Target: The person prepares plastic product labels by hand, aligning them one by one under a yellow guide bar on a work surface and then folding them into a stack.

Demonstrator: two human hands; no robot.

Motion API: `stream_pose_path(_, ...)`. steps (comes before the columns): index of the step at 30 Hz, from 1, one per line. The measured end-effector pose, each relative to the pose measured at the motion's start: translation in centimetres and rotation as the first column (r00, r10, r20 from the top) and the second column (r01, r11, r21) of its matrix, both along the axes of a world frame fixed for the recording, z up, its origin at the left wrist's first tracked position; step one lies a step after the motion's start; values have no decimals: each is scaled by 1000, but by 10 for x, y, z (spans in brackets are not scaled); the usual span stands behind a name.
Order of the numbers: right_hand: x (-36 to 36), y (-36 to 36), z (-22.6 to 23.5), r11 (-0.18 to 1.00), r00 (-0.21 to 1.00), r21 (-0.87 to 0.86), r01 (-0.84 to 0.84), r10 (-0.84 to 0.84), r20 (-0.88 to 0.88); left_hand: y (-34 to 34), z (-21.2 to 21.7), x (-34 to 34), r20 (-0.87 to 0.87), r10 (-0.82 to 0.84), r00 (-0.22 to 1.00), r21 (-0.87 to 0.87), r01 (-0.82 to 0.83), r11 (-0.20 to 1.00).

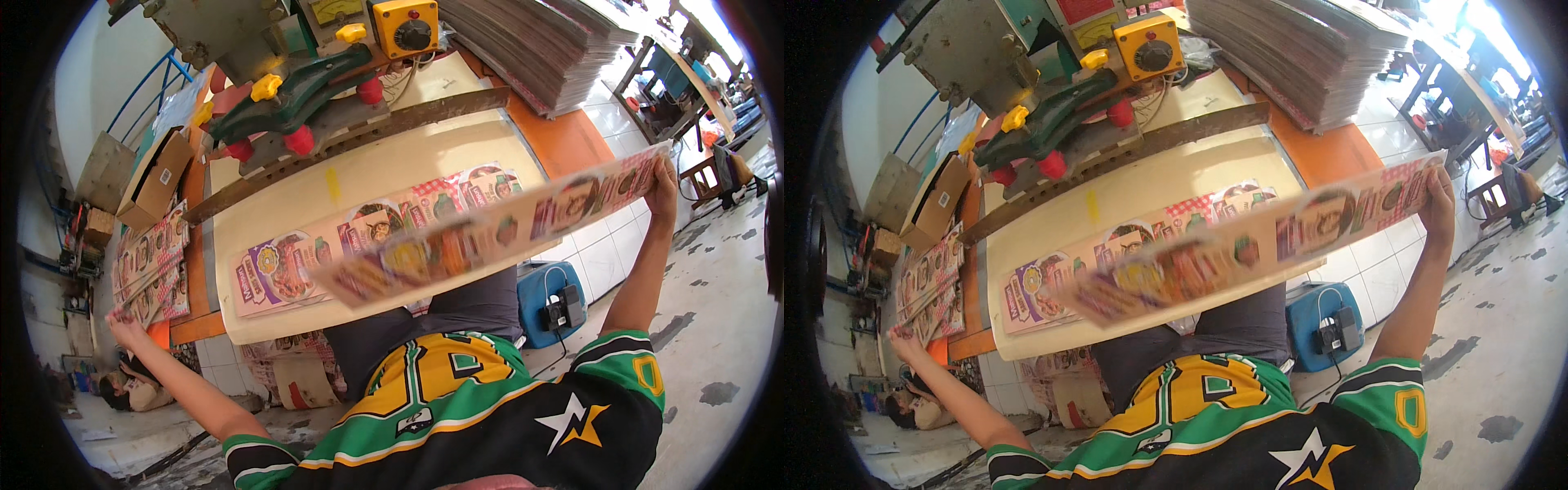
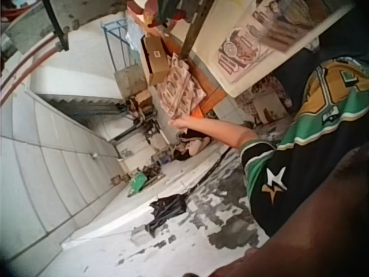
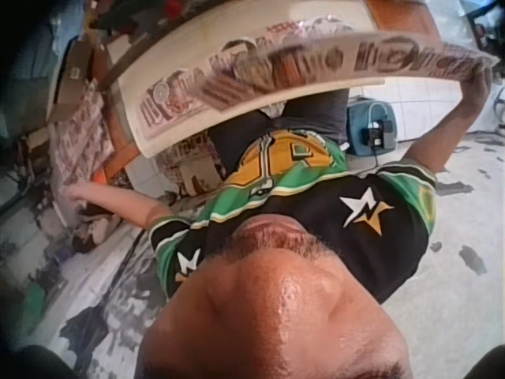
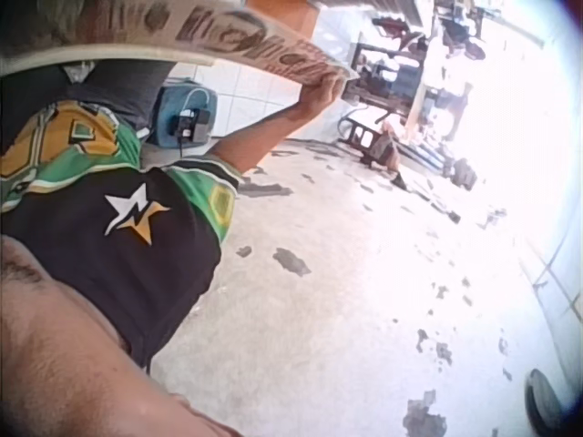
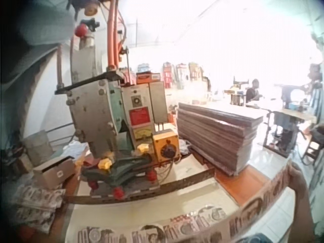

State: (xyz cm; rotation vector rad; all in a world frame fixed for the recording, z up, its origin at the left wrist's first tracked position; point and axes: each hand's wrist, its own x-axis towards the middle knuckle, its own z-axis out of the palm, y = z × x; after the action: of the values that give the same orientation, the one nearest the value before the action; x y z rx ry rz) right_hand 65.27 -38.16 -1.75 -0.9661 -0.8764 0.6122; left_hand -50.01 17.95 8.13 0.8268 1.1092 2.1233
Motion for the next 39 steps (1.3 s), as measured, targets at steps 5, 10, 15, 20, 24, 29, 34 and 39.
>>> stream_pose_path(5,-6,2,26,992,995,95,88,-92,32,-16,-25,171,-294,-343,892,-331,241,912)
stream_pose_path(10,-2,-14,10,980,994,177,87,-74,-81,-72,1,265,-597,-680,426,-650,240,721)
stream_pose_path(15,-5,-8,5,961,976,192,198,-175,-130,-114,-4,320,-876,-425,229,-406,128,905)
stream_pose_path(20,6,-17,-5,958,972,194,211,-185,-141,-144,9,400,-832,-456,317,-343,353,870)
stream_pose_path(24,10,-17,-12,968,980,173,180,-161,-116,-164,15,438,-772,-603,202,-382,611,693)
stream_pose_path(29,1,-10,-13,970,976,141,200,-185,-112,-185,25,497,-724,-682,107,-314,829,463)
stream_pose_path(34,-5,-3,-18,970,975,140,197,-180,-127,-198,27,532,-663,-739,120,-270,882,386)
stream_pose_path(39,-12,-1,-16,974,981,128,187,-178,-79,-195,24,543,-544,-837,64,-266,932,244)
